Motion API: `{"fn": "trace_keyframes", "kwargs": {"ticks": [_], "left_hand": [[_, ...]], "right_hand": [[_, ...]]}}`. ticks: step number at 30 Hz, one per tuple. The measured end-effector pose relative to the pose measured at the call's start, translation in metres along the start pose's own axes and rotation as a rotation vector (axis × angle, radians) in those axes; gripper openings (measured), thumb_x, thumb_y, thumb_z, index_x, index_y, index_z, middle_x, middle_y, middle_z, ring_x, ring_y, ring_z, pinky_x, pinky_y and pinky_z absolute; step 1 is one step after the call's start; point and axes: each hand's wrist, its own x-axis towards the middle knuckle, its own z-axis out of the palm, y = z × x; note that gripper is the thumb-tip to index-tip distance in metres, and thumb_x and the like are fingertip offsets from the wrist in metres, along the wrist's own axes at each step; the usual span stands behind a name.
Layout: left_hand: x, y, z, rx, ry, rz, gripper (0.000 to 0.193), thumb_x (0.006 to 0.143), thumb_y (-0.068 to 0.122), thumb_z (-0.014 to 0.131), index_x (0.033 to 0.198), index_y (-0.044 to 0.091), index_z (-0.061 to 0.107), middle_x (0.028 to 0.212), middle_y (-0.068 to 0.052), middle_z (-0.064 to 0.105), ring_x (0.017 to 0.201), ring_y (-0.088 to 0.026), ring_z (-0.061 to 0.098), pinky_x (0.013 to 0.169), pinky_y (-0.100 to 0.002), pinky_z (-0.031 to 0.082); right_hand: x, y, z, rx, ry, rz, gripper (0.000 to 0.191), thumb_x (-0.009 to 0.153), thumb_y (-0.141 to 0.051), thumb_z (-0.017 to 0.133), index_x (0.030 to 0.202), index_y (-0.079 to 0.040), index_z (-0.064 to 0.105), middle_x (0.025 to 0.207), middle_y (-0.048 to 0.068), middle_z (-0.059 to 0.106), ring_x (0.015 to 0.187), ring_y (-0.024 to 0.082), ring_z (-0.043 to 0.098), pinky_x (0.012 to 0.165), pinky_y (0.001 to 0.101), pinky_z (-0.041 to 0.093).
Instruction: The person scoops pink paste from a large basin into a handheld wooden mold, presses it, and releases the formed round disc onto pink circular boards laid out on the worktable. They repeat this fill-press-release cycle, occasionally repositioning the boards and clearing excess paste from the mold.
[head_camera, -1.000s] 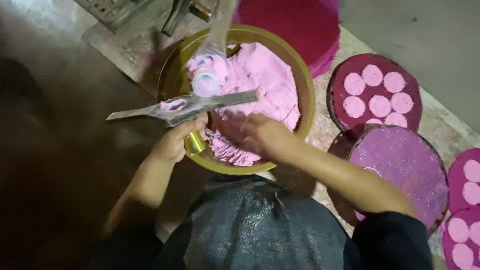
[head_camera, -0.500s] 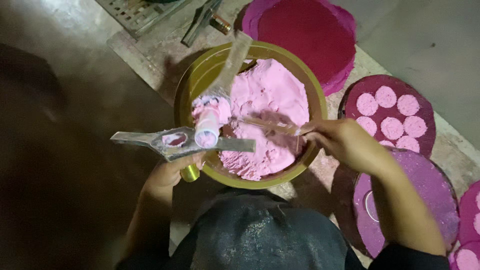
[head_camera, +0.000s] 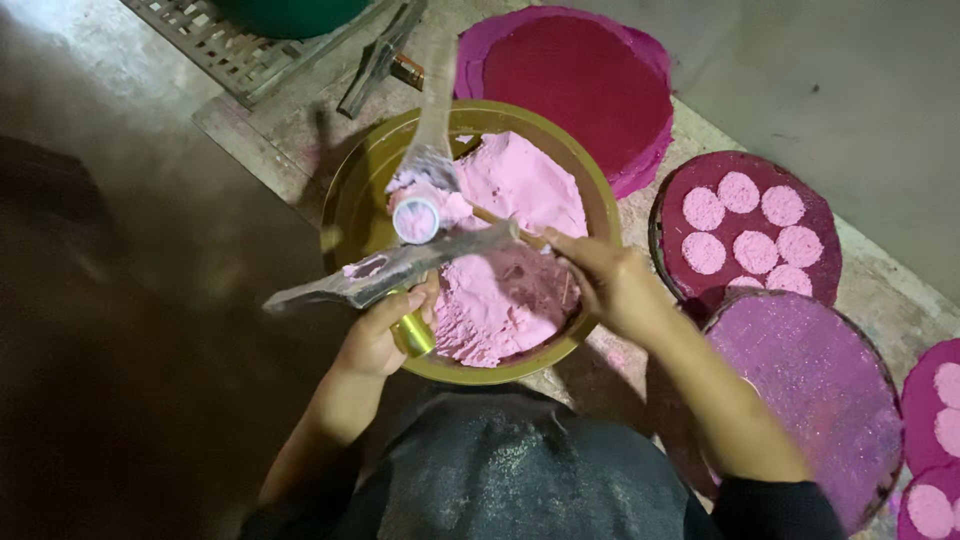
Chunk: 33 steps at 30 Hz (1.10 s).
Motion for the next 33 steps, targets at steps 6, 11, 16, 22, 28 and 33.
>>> {"fn": "trace_keyframes", "kwargs": {"ticks": [6, 11, 16, 22, 28, 33], "left_hand": [[0.018, -0.015, 0.008, -0.003, 0.034, 0.089, 0.037, 0.092, 0.012, 0.062, 0.128, 0.006, 0.055, 0.095, -0.005, 0.053, 0.085, -0.013, 0.053, 0.074, -0.029, 0.048], [0.027, -0.007, -0.028, 0.047, -0.062, -0.08, 0.022, 0.097, 0.013, 0.067, 0.116, 0.004, 0.061, 0.101, -0.007, 0.06, 0.087, -0.016, 0.06, 0.075, -0.035, 0.053], [0.02, 0.019, -0.025, 1.032, -0.167, 0.158, 0.034, 0.084, 0.013, 0.077, 0.115, 0.003, 0.065, 0.107, -0.009, 0.068, 0.097, -0.023, 0.066, 0.085, -0.038, 0.055], [0.029, 0.032, 0.036, 1.616, -0.06, 0.358, 0.037, 0.081, 0.027, 0.084, 0.109, 0.007, 0.07, 0.123, -0.024, 0.065, 0.113, -0.035, 0.064, 0.097, -0.043, 0.051], [0.04, 0.03, 0.057, 1.435, -0.045, 0.442, 0.064, 0.085, 0.025, 0.08, 0.134, -0.004, 0.051, 0.124, -0.025, 0.063, 0.114, -0.035, 0.065, 0.105, -0.044, 0.048], [0.039, 0.027, 0.057, 1.241, 0.006, 0.196, 0.053, 0.093, 0.024, 0.076, 0.136, 0.001, 0.056, 0.116, -0.015, 0.072, 0.109, -0.026, 0.071, 0.102, -0.038, 0.054]], "right_hand": [[-0.012, 0.005, 0.044, 0.18, 0.179, -0.293, 0.046, 0.102, 0.0, 0.061, 0.147, -0.012, 0.059, 0.112, 0.019, 0.075, 0.095, 0.024, 0.075, 0.085, 0.0351, 0.059], [-0.018, 0.03, 0.002, 0.589, -0.136, 0.27, 0.037, 0.103, -0.018, 0.055, 0.138, -0.018, 0.066, 0.066, 0.0, 0.065, 0.053, 0.009, 0.056, 0.05, 0.0255, 0.049], [-0.03, 0.043, -0.044, 0.573, -0.223, 0.393, 0.039, 0.101, -0.019, 0.059, 0.139, -0.017, 0.069, 0.061, -0.006, 0.047, 0.053, 0.006, 0.042, 0.047, 0.0249, 0.037], [-0.018, 0.014, -0.049, 0.276, -0.118, 0.186, 0.037, 0.102, -0.019, 0.062, 0.138, -0.013, 0.068, 0.081, 0.004, 0.068, 0.065, 0.009, 0.055, 0.059, 0.028, 0.048], [-0.013, -0.009, -0.02, -0.134, 0.152, -0.03, 0.038, 0.096, -0.013, 0.066, 0.133, -0.009, 0.067, 0.094, 0.022, 0.074, 0.074, 0.027, 0.074, 0.069, 0.0383, 0.059], [-0.008, -0.011, -0.01, -0.522, 0.216, -0.192, 0.053, 0.086, -0.012, 0.069, 0.139, -0.015, 0.067, 0.075, 0.012, 0.064, 0.064, 0.028, 0.067, 0.054, 0.0414, 0.054]]}}
